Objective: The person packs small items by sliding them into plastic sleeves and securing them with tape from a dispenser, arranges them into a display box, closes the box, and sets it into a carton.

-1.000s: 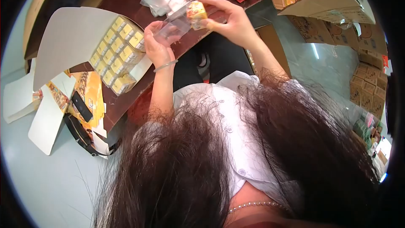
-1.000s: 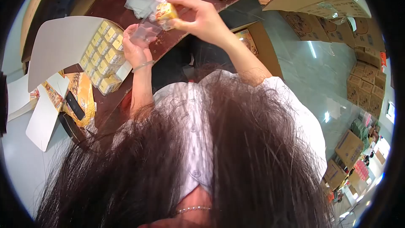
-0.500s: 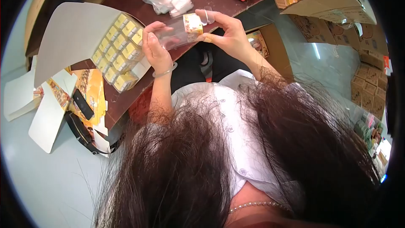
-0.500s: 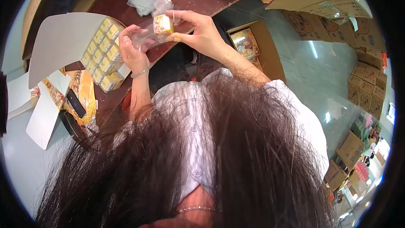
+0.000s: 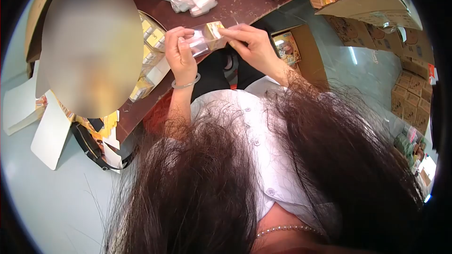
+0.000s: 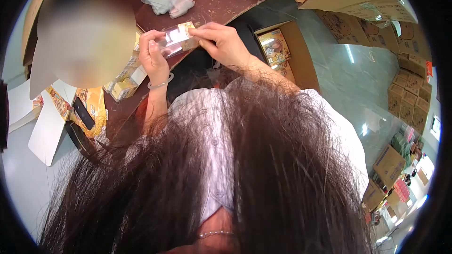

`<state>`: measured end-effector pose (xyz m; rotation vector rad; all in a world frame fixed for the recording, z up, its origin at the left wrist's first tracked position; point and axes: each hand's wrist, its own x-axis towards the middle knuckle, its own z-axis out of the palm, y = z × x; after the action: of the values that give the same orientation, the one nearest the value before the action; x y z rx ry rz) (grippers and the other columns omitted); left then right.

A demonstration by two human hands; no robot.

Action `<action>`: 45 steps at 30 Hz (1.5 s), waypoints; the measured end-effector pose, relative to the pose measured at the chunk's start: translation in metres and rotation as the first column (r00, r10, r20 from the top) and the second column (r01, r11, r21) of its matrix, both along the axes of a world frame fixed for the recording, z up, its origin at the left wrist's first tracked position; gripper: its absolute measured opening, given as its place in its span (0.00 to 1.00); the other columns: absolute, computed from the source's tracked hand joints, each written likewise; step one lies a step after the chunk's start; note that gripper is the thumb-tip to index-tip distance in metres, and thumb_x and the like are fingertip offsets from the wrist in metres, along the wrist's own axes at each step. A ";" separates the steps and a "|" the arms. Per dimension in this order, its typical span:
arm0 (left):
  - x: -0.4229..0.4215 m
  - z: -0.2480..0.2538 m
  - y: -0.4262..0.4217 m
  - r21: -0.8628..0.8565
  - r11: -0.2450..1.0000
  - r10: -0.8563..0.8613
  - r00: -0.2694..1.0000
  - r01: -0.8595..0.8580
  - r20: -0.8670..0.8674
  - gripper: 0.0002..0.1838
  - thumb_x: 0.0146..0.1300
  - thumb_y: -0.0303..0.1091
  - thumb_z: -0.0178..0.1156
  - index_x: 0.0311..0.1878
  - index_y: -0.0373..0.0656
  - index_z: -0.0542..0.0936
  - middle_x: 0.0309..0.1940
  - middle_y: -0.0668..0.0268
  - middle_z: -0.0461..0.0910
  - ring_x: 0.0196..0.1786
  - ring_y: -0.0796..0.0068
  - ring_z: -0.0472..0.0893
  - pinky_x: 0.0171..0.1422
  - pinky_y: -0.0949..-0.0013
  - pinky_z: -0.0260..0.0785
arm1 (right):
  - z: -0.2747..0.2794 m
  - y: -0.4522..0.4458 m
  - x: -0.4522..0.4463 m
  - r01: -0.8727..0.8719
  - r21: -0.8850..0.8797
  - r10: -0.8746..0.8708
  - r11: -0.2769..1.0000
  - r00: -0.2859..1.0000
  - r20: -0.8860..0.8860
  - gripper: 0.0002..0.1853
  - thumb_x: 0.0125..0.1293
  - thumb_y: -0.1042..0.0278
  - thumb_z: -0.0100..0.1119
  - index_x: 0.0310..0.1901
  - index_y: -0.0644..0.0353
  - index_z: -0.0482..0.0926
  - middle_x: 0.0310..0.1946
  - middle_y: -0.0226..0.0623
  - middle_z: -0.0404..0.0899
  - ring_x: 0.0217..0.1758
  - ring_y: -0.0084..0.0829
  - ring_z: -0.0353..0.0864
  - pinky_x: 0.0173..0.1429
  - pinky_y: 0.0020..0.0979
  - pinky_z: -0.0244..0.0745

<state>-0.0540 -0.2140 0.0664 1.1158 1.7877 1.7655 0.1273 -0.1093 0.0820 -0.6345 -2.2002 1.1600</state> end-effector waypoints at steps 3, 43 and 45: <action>-0.001 -0.010 0.002 0.052 0.998 0.037 0.999 -0.036 -0.021 0.16 0.73 0.37 0.46 0.44 0.36 0.79 0.46 0.60 0.76 0.44 0.71 0.76 0.50 0.68 0.73 | 0.002 0.001 -0.002 -0.047 -0.091 0.043 0.995 0.998 -0.043 0.16 0.69 0.75 0.59 0.58 0.57 0.82 0.47 0.42 0.85 0.51 0.35 0.86 0.54 0.30 0.80; 0.002 -0.092 0.048 -0.161 0.970 -0.128 0.945 0.182 0.302 0.33 0.50 0.26 0.77 0.60 0.38 0.73 0.53 0.60 0.80 0.55 0.69 0.80 0.61 0.65 0.73 | -0.051 0.410 -0.211 0.146 -0.072 -0.121 0.987 0.954 0.274 0.33 0.61 0.50 0.70 0.65 0.53 0.73 0.49 0.36 0.84 0.45 0.30 0.85 0.50 0.39 0.81; 0.002 -0.106 0.048 -0.118 0.975 -0.145 0.944 0.187 0.295 0.34 0.49 0.28 0.77 0.60 0.38 0.73 0.53 0.59 0.80 0.55 0.68 0.80 0.62 0.64 0.72 | -0.060 0.387 -0.196 0.217 -0.118 -0.179 0.969 0.945 0.273 0.29 0.60 0.52 0.72 0.61 0.55 0.76 0.49 0.30 0.82 0.46 0.21 0.81 0.53 0.30 0.78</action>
<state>-0.0520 -0.1661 -0.0396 0.8760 1.5715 1.5782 -0.0682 0.2780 0.0216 -1.1022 -2.2121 1.1949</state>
